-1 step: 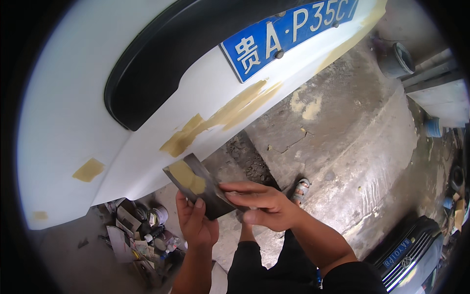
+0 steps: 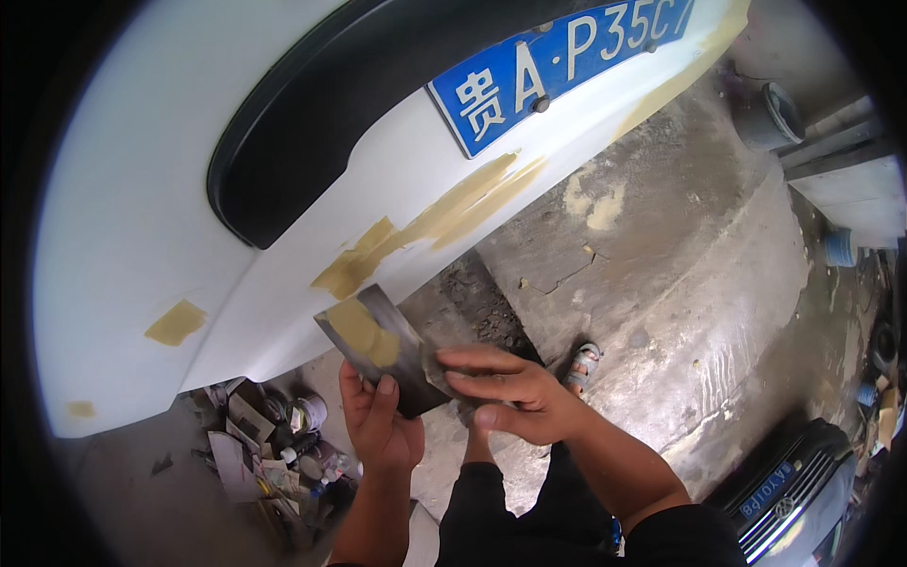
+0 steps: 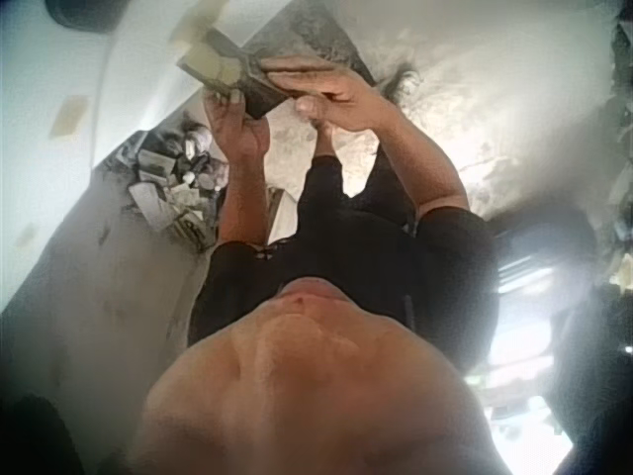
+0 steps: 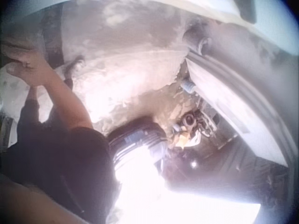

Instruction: The person applies beige body filler to the rear panel of a white vehicle using a handheld spreader and a mixing board.

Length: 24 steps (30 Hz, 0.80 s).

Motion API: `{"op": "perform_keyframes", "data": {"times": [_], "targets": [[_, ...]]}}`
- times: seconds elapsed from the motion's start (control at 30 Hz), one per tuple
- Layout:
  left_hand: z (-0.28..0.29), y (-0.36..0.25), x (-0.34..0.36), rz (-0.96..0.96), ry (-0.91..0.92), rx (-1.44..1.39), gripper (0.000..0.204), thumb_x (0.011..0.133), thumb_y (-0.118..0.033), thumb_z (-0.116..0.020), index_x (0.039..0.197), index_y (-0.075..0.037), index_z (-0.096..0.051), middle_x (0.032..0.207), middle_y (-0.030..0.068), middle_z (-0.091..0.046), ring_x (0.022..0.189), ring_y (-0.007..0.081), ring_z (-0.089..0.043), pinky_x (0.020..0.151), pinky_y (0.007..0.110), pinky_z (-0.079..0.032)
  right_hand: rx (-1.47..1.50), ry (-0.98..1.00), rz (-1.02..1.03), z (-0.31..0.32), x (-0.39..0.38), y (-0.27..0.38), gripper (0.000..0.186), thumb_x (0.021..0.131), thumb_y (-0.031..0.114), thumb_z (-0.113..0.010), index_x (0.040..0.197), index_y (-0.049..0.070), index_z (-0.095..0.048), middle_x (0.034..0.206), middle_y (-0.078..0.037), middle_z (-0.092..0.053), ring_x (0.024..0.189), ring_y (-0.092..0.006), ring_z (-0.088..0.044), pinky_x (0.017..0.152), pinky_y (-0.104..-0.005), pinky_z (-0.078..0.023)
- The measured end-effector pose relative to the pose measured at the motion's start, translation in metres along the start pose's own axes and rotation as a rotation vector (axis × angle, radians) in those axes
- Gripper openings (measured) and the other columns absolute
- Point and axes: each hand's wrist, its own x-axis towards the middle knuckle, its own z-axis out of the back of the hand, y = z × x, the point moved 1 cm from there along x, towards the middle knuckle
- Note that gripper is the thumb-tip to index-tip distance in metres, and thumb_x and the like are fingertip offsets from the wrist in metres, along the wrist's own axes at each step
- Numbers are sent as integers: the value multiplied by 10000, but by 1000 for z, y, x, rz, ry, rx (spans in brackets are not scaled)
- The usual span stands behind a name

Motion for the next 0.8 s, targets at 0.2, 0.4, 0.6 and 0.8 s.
{"op": "perform_keyframes", "data": {"times": [0.2,0.4,0.6,0.8], "targets": [[-39,1,-2,-113,-10,223,470,927,52,-466,1377,8,-341,1239,125,-563,1135,159,-543,1013,338,-417,-421,-103,-102,41,-26,16,375,789,88,-704,1158,43,-663,1325,-135,-541,1209,-408,-492,1003,-458,-427],[-73,12,-16,-203,-28,362,459,930,64,-463,1374,10,-356,1276,126,-541,1160,180,-537,1024,338,-412,-611,-178,-84,51,-19,57,338,774,166,-718,1106,107,-689,1285,-84,-565,1214,-384,-491,955,-457,-421],[-78,7,-14,-347,-37,582,433,945,38,-463,1363,31,-354,1278,144,-532,1153,193,-536,1012,330,-416,-489,-26,-92,52,-21,43,334,819,163,-695,1139,72,-658,1303,-108,-534,1216,-378,-485,988,-459,-415],[-29,-37,-12,-506,0,752,453,945,9,-466,1368,65,-314,1327,195,-475,1206,240,-496,1033,366,-395,282,-414,-373,-1,15,-7,453,959,204,-557,1352,-3,-464,1384,-197,-457,1262,-366,-443,1074,-427,-342]]}}
